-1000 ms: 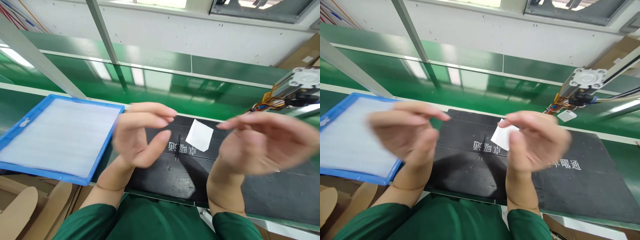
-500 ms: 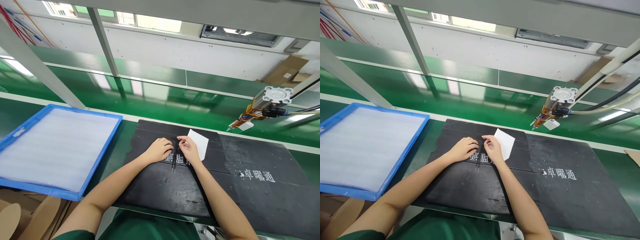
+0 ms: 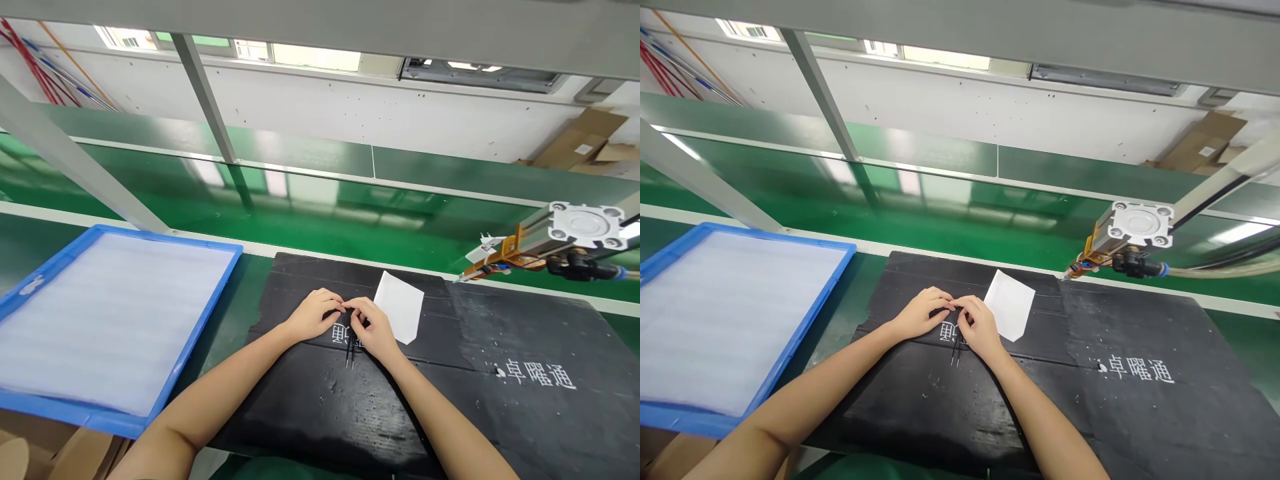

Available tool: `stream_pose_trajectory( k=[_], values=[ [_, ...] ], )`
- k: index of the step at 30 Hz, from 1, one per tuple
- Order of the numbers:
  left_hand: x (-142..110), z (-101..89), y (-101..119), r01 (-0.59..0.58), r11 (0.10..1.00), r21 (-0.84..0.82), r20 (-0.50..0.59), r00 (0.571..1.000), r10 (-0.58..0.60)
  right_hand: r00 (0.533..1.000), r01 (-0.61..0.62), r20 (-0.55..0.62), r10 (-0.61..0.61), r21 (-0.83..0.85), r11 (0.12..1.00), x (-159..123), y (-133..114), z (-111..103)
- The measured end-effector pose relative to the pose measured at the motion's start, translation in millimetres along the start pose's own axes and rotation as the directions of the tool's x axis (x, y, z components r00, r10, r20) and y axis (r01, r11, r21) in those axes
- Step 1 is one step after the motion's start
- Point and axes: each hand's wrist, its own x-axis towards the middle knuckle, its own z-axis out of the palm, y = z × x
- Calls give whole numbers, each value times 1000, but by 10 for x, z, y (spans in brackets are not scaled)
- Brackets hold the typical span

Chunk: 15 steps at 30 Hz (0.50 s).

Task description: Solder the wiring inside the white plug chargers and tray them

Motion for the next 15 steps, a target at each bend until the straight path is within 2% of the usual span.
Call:
stream_pose_trajectory(
  k=[9,15],
  values=[
    [-3,-15,20,-1,1000,28,6,1000,0,999,50,-2,-50,-90,995,3,-40,2],
    [-35,-9,98,-37,998,53,40,999,35,998,54,16,-52,-89,995,-11,-42,-14]
  ],
)
